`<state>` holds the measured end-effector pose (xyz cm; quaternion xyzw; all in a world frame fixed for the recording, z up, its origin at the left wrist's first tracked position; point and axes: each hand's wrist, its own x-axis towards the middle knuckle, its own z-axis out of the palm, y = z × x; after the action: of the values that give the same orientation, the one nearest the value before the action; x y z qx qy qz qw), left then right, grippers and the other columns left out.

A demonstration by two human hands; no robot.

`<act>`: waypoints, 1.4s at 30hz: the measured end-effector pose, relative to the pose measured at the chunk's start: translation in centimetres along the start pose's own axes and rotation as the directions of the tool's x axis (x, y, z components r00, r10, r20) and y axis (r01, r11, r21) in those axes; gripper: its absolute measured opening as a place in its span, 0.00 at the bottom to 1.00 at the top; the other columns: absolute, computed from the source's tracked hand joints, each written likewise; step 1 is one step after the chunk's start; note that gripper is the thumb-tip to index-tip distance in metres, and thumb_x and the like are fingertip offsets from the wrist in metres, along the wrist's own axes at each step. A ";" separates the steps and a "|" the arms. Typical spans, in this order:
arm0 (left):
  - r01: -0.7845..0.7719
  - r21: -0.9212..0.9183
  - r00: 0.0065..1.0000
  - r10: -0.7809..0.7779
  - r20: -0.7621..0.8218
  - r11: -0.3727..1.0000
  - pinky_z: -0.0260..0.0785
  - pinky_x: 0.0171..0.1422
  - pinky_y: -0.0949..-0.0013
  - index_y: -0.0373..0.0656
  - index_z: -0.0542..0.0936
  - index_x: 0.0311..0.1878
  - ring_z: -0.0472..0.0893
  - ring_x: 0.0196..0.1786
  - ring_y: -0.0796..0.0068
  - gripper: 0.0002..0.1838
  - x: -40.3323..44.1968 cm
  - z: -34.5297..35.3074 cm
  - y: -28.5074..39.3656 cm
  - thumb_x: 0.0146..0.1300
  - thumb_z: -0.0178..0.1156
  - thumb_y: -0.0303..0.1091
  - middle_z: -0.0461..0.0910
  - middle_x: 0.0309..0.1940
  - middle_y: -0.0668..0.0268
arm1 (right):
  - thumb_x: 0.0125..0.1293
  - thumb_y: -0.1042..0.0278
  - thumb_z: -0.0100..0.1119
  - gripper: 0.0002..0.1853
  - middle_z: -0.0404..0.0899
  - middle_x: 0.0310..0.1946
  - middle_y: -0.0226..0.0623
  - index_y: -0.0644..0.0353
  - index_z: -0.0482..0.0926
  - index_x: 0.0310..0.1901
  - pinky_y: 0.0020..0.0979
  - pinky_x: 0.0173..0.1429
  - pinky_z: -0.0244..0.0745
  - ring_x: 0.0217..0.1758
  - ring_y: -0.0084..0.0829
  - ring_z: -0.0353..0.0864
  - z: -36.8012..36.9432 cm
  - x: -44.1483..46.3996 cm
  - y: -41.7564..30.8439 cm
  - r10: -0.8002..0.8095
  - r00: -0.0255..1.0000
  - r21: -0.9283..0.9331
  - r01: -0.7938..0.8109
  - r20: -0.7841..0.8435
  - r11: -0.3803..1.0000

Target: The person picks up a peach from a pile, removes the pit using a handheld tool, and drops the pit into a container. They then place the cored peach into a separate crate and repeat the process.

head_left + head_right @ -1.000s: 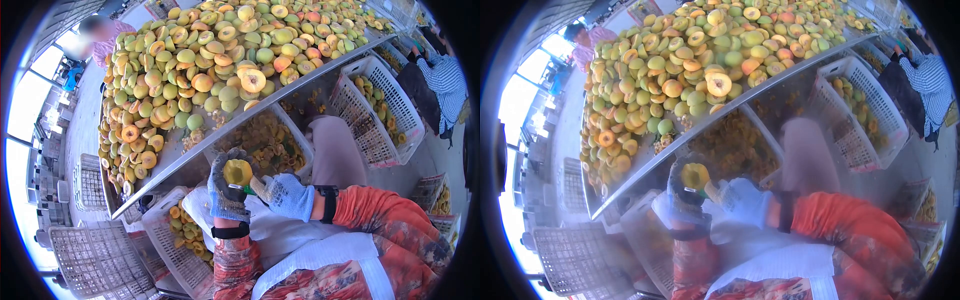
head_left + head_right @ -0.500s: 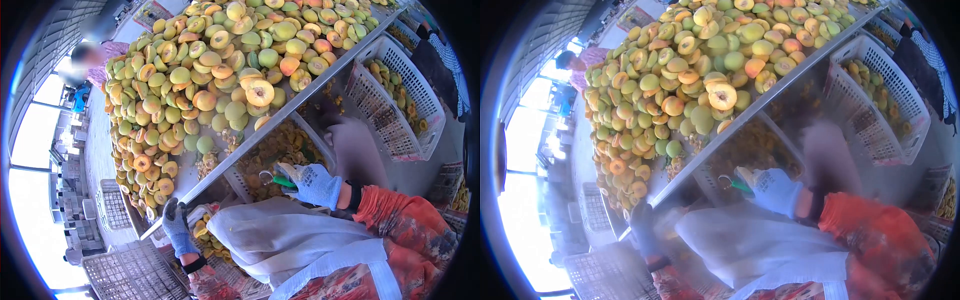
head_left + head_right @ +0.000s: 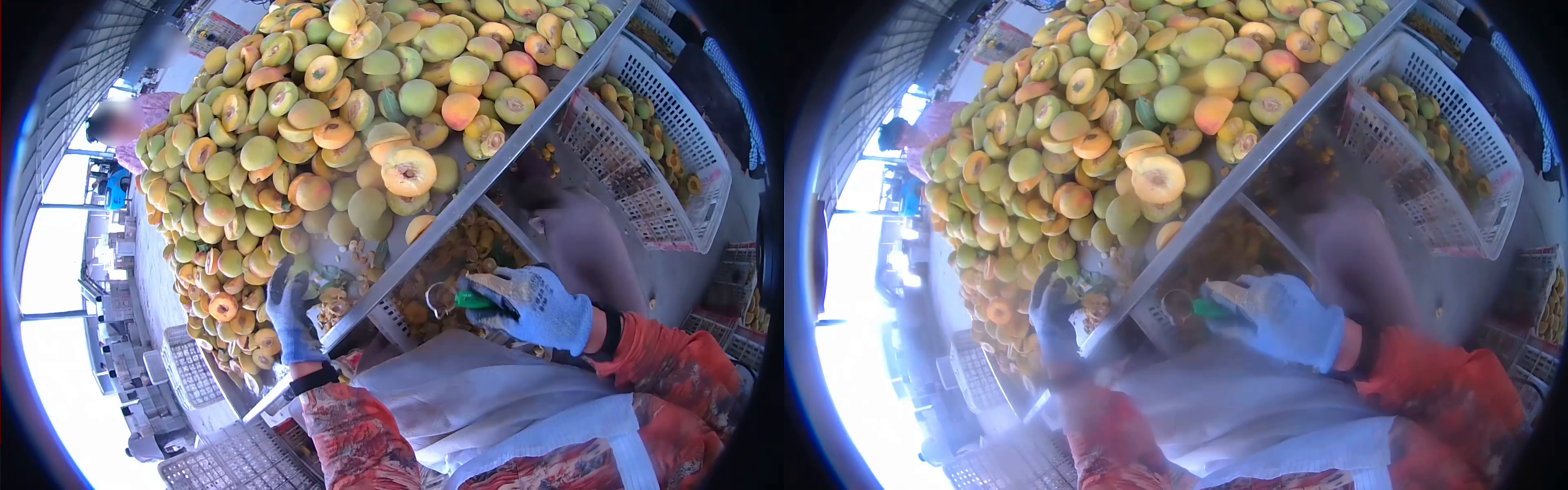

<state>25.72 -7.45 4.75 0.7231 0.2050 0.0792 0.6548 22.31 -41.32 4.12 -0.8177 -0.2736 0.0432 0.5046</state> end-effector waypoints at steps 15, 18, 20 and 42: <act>0.152 -0.654 0.976 -0.006 0.219 0.741 0.73 0.51 0.61 0.30 0.69 0.55 0.78 0.47 0.57 0.27 -19.3 6.2 3.6 0.64 0.49 0.46 0.75 0.47 0.47 | 0.56 0.55 0.60 0.23 0.78 0.29 0.44 0.62 0.73 0.47 0.37 0.31 0.73 0.29 0.42 0.79 3.2 -4.0 -9.0 -0.203 0.971 -0.253 0.229 0.122 0.940; 0.128 -0.657 0.988 -0.041 0.146 0.743 0.73 0.50 0.61 0.30 0.70 0.54 0.78 0.46 0.58 0.27 -20.4 6.4 4.0 0.63 0.50 0.46 0.76 0.45 0.48 | 0.56 0.53 0.60 0.23 0.78 0.28 0.42 0.60 0.73 0.47 0.38 0.30 0.73 0.28 0.42 0.79 2.4 -4.8 -9.8 -0.215 0.964 -0.331 0.256 0.157 0.908; 0.240 -0.712 0.956 -0.032 0.292 0.659 0.73 0.50 0.61 0.30 0.71 0.52 0.79 0.45 0.59 0.25 -21.1 6.0 4.0 0.61 0.52 0.43 0.77 0.44 0.49 | 0.56 0.52 0.59 0.22 0.78 0.27 0.41 0.60 0.73 0.47 0.38 0.29 0.73 0.27 0.42 0.79 1.9 -5.3 -10.0 -0.217 0.957 -0.386 0.277 0.193 0.880; -0.084 -0.632 0.978 -0.057 -0.200 0.770 0.71 0.45 0.68 0.35 0.71 0.51 0.76 0.44 0.69 0.21 -23.0 9.3 4.1 0.66 0.48 0.44 0.75 0.40 0.58 | 0.54 0.58 0.58 0.26 0.74 0.24 0.42 0.65 0.68 0.52 0.37 0.27 0.70 0.25 0.37 0.78 4.0 -7.0 -9.9 -0.182 0.964 -0.571 0.260 0.192 0.778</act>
<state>9.29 -25.34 11.06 0.4475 0.2278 0.2236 0.8353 11.00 -38.14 9.18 -0.8917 -0.3989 -0.0521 0.2077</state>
